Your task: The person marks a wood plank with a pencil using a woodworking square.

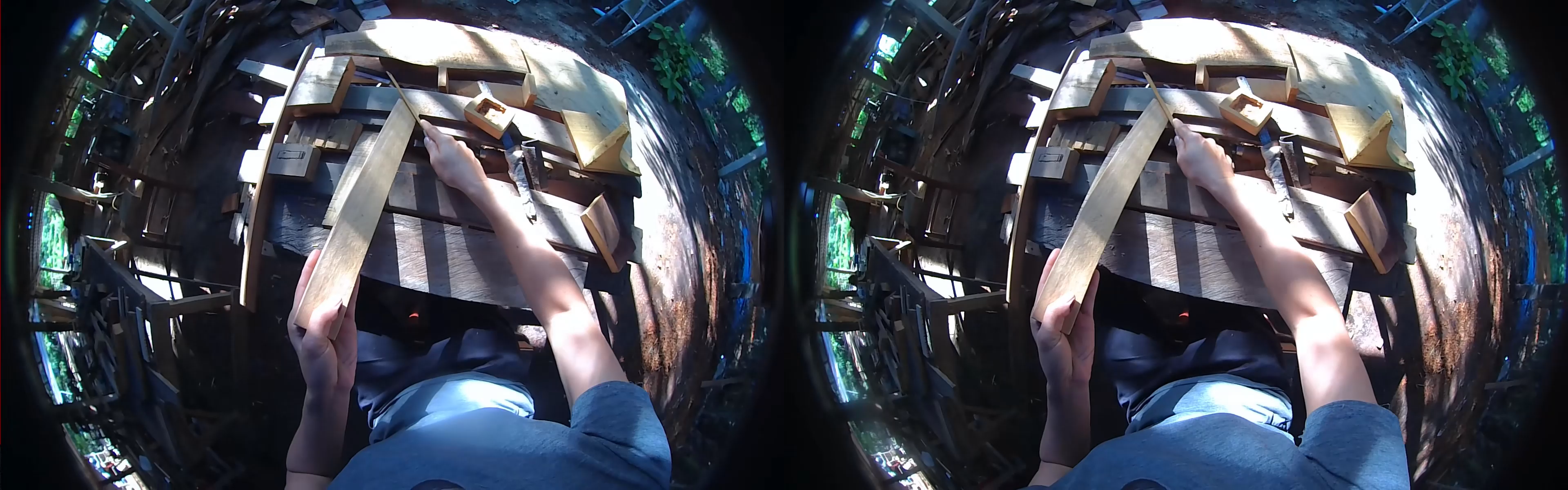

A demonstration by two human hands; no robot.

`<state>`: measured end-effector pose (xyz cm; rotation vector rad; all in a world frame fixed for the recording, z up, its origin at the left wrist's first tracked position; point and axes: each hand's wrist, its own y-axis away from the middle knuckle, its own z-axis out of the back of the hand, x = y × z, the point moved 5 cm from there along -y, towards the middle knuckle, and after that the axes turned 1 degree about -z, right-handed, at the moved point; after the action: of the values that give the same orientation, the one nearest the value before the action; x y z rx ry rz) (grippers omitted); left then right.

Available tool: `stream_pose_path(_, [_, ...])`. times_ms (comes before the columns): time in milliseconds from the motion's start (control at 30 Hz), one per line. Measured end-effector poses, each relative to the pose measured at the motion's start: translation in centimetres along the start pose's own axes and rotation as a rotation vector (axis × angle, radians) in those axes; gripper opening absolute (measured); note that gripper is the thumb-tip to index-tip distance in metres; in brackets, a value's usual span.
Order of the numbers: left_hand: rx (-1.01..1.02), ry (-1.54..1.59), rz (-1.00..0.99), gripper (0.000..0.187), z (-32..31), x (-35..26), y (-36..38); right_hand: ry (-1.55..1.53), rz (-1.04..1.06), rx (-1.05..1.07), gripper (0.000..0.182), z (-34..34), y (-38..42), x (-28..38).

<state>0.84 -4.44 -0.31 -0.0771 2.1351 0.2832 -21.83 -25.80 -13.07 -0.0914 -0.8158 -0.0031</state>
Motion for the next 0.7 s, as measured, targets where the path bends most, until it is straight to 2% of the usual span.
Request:
stream_pose_path(67, [-0.005,0.012,0.000,0.070,0.0,0.0,-0.2,-0.040,-0.139,0.239,0.046,2.3,4.0,3.7])
stream_pose_path(100, [-0.005,0.012,0.010,0.070,0.1,-0.1,-0.2,-0.072,-0.052,0.210,0.048,1.1,5.6,3.2])
stream_pose_path(167, [-0.017,0.014,0.005,0.070,0.2,-0.2,-0.3,-0.087,-0.111,0.339,0.048,2.4,9.6,5.5])
stream_pose_path(267, [-0.051,-0.005,0.051,0.071,0.2,-0.4,-0.2,-0.064,-0.084,0.312,0.047,2.8,9.0,5.0])
stream_pose_path(333, [-0.014,0.034,0.034,0.072,-0.1,-0.6,-0.4,-0.013,-0.013,0.110,0.045,2.0,5.1,3.0])
stream_pose_path(400, [-0.024,0.041,0.037,0.072,-0.3,-0.5,-0.5,-0.102,-0.036,0.028,0.043,0.6,0.6,0.8])
stream_pose_path(433, [-0.042,0.047,0.037,0.072,-0.2,-0.6,-0.4,-0.111,-0.058,0.054,0.044,-0.4,-1.1,-1.0])
stream_pose_path(700, [-0.024,-0.066,0.014,0.073,-0.4,-0.4,-0.1,-0.034,-0.017,0.075,0.046,0.3,-0.5,-0.4])
